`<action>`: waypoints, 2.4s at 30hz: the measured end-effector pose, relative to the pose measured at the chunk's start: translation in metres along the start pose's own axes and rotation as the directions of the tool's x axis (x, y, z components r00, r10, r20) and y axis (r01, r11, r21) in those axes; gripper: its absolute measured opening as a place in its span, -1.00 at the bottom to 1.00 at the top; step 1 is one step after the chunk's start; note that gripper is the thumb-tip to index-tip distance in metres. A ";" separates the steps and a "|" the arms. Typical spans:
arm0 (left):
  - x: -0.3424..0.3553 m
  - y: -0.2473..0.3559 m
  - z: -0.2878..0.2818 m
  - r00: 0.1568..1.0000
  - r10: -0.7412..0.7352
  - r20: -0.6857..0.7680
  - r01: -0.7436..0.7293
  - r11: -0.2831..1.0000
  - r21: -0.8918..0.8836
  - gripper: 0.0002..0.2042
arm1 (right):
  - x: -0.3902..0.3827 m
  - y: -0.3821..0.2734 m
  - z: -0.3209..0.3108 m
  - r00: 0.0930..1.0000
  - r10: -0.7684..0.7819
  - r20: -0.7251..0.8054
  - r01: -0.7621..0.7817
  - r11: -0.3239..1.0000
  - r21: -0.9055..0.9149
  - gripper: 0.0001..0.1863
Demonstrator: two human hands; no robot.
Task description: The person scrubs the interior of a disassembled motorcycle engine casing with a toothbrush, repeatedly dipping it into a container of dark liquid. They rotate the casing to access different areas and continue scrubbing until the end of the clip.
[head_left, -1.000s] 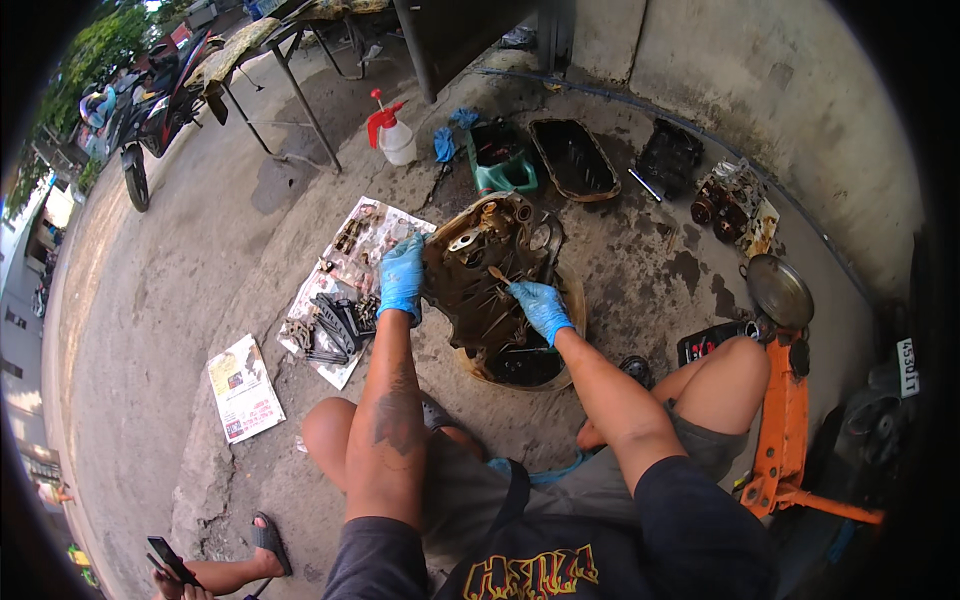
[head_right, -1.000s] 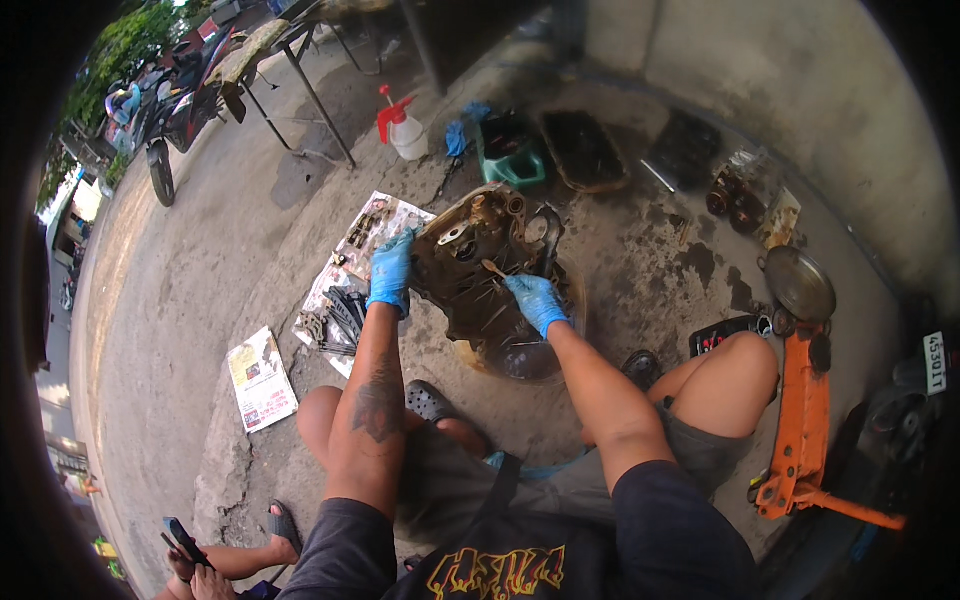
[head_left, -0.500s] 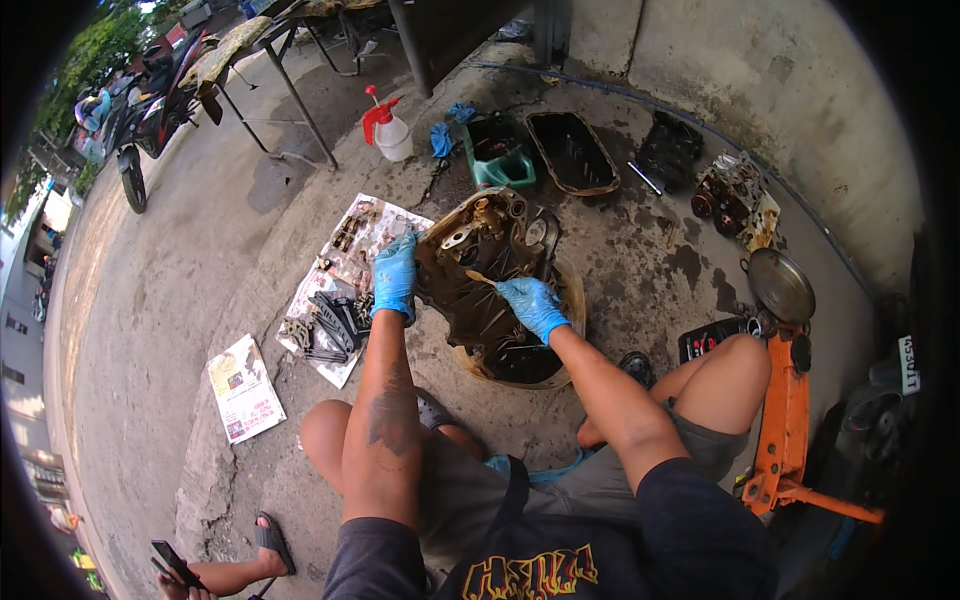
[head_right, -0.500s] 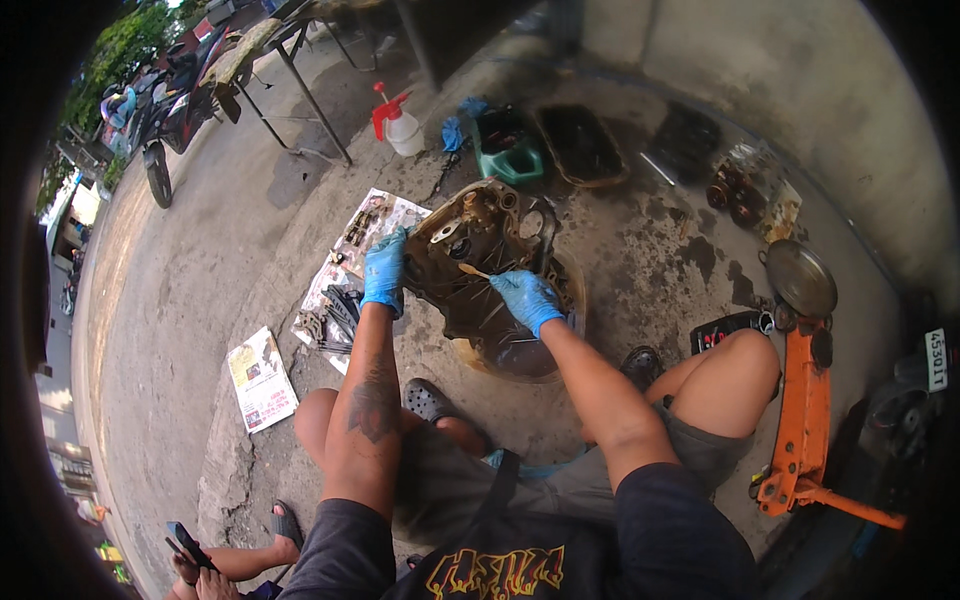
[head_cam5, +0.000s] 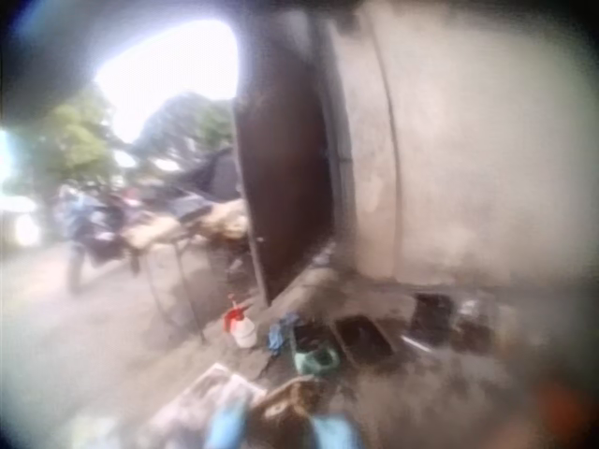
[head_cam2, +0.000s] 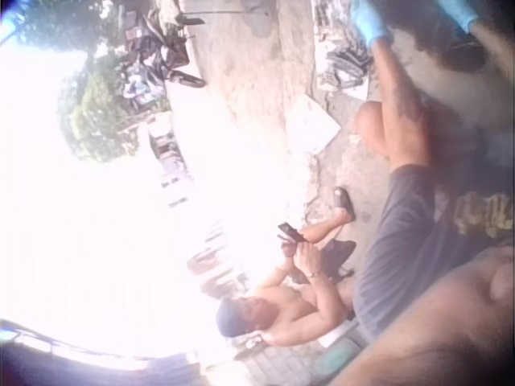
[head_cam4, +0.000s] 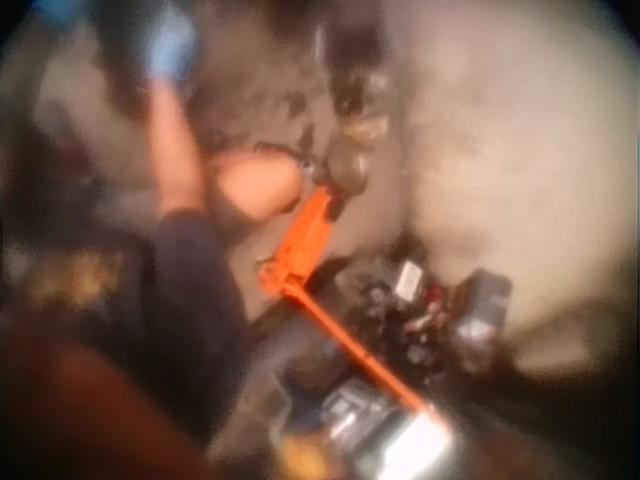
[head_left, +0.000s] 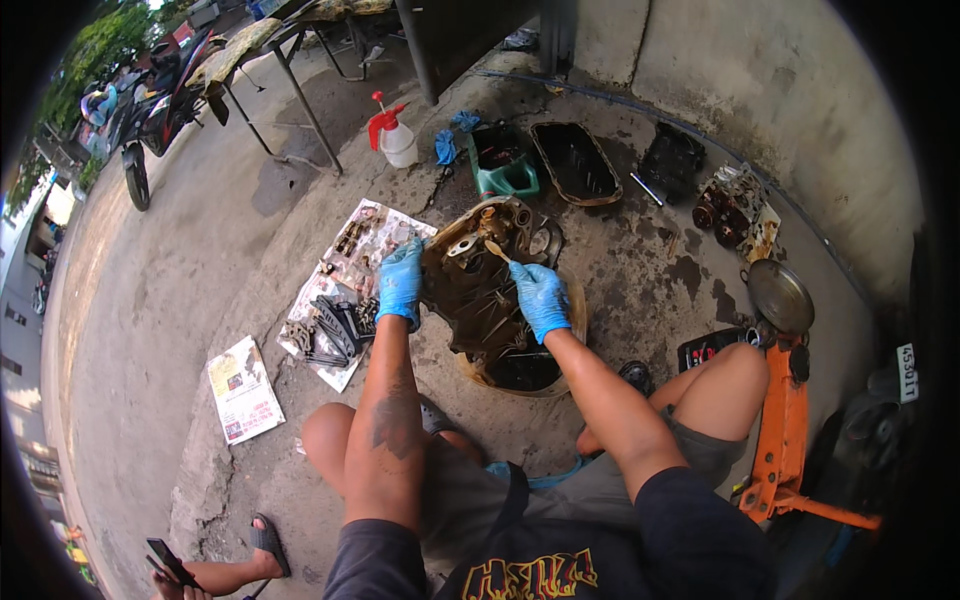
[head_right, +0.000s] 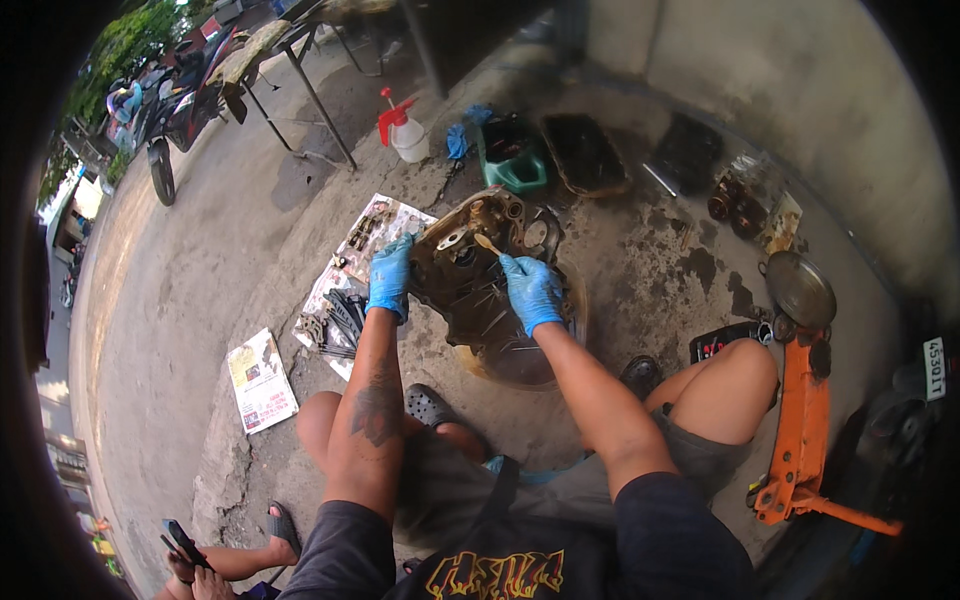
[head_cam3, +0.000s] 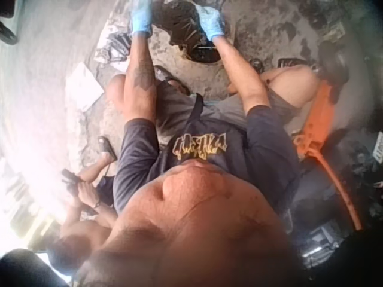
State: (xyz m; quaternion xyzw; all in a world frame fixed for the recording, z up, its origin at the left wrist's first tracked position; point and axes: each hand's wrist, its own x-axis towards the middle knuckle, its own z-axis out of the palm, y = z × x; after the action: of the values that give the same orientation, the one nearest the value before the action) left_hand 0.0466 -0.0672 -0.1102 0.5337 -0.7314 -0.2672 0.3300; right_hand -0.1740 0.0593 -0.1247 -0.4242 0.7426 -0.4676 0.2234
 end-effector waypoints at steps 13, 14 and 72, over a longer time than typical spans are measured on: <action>-0.007 0.046 0.001 0.982 -0.188 0.018 0.186 0.949 -0.254 -0.62 | 0.045 -0.048 -0.068 0.732 -0.678 0.066 0.531 0.507 -0.679 -0.73; -0.003 0.044 -0.001 0.992 -0.124 -0.018 0.113 0.950 -0.292 -0.62 | 0.054 -0.056 -0.070 0.646 -0.751 0.135 0.599 0.391 -0.699 -0.75; -0.007 0.038 0.005 0.980 -0.201 0.001 0.190 0.924 -0.332 -0.66 | -0.055 0.104 -0.030 0.577 0.499 0.646 0.373 0.542 -0.753 -0.71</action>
State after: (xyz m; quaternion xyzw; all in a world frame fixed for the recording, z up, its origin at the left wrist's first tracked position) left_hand 0.0213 -0.0494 -0.0871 0.5455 -0.6135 -0.4088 0.3987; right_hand -0.2101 0.1419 -0.2058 -0.6072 0.6948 0.2072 0.3248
